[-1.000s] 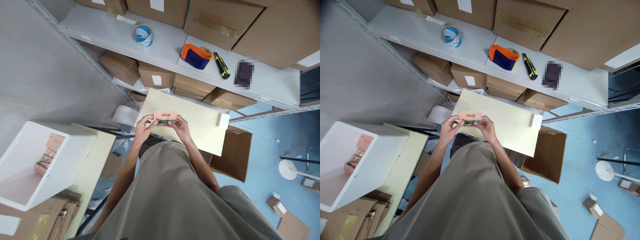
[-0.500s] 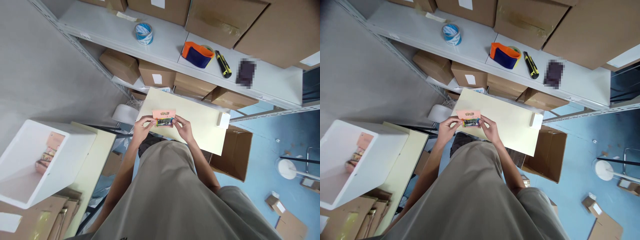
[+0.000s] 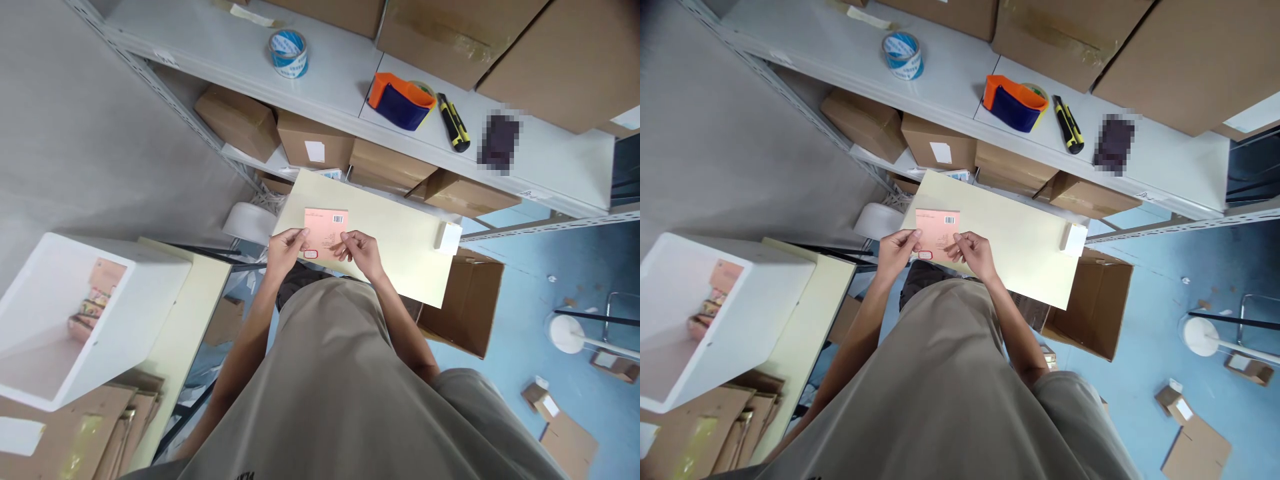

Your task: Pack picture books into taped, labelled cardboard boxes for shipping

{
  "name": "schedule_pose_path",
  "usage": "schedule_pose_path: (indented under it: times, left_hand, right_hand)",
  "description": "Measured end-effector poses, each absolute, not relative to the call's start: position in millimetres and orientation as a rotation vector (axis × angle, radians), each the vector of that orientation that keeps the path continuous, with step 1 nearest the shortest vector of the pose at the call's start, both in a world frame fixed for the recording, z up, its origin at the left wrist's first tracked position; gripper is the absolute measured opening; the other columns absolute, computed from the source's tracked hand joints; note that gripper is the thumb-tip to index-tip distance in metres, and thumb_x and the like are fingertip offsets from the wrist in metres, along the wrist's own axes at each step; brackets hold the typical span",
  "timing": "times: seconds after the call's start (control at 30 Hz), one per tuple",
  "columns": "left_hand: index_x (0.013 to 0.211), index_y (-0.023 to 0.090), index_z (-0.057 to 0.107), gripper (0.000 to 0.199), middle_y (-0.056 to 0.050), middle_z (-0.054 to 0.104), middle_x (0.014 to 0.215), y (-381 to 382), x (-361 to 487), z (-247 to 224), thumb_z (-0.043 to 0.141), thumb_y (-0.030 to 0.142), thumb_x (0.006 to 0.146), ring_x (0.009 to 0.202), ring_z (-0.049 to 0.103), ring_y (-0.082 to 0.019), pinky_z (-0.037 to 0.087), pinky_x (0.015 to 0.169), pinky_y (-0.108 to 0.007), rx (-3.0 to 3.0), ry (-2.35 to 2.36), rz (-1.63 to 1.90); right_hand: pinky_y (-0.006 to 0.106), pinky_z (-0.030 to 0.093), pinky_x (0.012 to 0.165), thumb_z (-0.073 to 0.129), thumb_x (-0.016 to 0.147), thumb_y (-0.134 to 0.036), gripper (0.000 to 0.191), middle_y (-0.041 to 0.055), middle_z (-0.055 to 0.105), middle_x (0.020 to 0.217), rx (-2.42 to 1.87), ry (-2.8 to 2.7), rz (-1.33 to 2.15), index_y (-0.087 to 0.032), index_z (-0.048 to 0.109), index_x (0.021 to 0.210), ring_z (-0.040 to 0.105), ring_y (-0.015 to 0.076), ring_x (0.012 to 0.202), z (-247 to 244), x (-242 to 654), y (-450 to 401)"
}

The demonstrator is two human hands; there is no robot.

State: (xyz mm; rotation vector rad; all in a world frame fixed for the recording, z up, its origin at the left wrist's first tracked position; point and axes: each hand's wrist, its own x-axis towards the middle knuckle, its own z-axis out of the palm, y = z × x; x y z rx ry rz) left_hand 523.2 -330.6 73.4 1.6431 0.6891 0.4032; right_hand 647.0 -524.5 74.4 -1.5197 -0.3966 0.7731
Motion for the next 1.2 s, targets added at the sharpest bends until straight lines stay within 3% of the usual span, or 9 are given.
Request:
schedule_pose_path:
  times: [0.13,0.3,0.43,0.53,0.7,0.87,1.03,1.2]
  left_hand:
    - [0.077,0.02,0.075,0.043,-0.001,0.068,0.063,-326.3,530.1,76.4,0.073,0.06,0.093,0.057,0.06,-0.015,0.051,0.06,-0.028,1.654,0.688,0.42]
    - [0.085,0.02,0.077,0.046,-0.001,0.067,0.065,-322.6,534.7,75.9,0.071,0.064,0.095,0.06,0.062,-0.015,0.053,0.062,-0.028,1.684,0.678,0.454]
    - [0.103,0.02,0.08,0.052,-0.006,0.075,0.087,-324.4,537.1,77.8,0.055,0.066,0.104,0.073,0.068,-0.017,0.054,0.063,-0.027,1.718,0.618,0.471]
    - [0.122,0.022,0.079,0.048,-0.009,0.074,0.107,-331.5,540.8,83.1,0.054,0.06,0.107,0.089,0.071,-0.019,0.058,0.071,-0.028,1.77,0.543,0.494]
    - [0.137,0.026,0.073,0.044,-0.01,0.066,0.12,-354.9,555.5,94.3,0.071,0.049,0.1,0.106,0.071,-0.022,0.062,0.085,-0.031,1.936,0.377,0.472]
    - [0.125,0.026,0.078,0.038,-0.013,0.061,0.124,-373.5,574.7,91.9,0.081,0.043,0.092,0.116,0.066,-0.03,0.059,0.101,-0.043,2.231,0.302,0.418]
    - [0.128,0.027,0.077,0.029,-0.013,0.062,0.125,-363.9,585.9,71.6,0.064,0.029,0.102,0.118,0.064,-0.03,0.054,0.108,-0.044,2.254,0.344,0.399]
    - [0.137,0.026,0.071,0.036,-0.012,0.066,0.125,-320.4,591.1,40.7,0.05,0.028,0.108,0.118,0.067,-0.025,0.054,0.107,-0.04,2.091,0.408,0.39]
  right_hand:
    - [0.027,0.043,0.046,0.066,0.093,-0.079,0.059,0.0096,0.084,0.086,-1.484,-0.38,0.812,-0.021,0.068,0.083,0.063,0.0131,0.049,77.5,649.0,-517.3]
    - [0.027,0.045,0.047,0.065,0.09,-0.084,0.062,0.0117,0.086,0.095,-1.438,-0.342,0.86,-0.022,0.063,0.086,0.066,0.0148,0.053,76.4,650.8,-515.0]
    - [0.028,0.05,0.05,0.05,0.096,-0.087,0.068,0.0134,0.085,0.095,-1.369,-0.236,0.938,-0.02,0.066,0.098,0.074,0.019,0.061,67.7,654.2,-515.1]
    - [0.028,0.054,0.056,0.061,0.095,-0.081,0.063,0.0098,0.083,0.093,-1.355,-0.183,1.007,-0.021,0.067,0.111,0.079,0.0219,0.072,56.3,656.2,-512.3]
    - [0.033,0.061,0.075,0.077,0.091,-0.063,0.048,0.0074,0.082,0.102,-1.254,-0.177,1.092,-0.025,0.065,0.118,0.078,0.024,0.095,33.6,652.7,-498.5]
    - [0.037,0.061,0.078,0.075,0.089,-0.057,0.035,0.0073,0.075,0.091,-1.198,-0.122,1.097,-0.024,0.066,0.096,0.072,0.026,0.098,17.2,646.3,-479.8]
    - [0.04,0.063,0.081,0.069,0.091,-0.055,0.029,0.0077,0.075,0.092,-1.195,0.007,1.152,-0.027,0.061,0.088,0.071,0.0287,0.105,4.9,647.5,-464.3]
    - [0.035,0.061,0.086,0.075,0.087,-0.045,0.025,0.0041,0.074,0.093,-1.065,0.097,1.182,-0.026,0.064,0.097,0.07,0.0212,0.092,-17.8,660.3,-436.5]
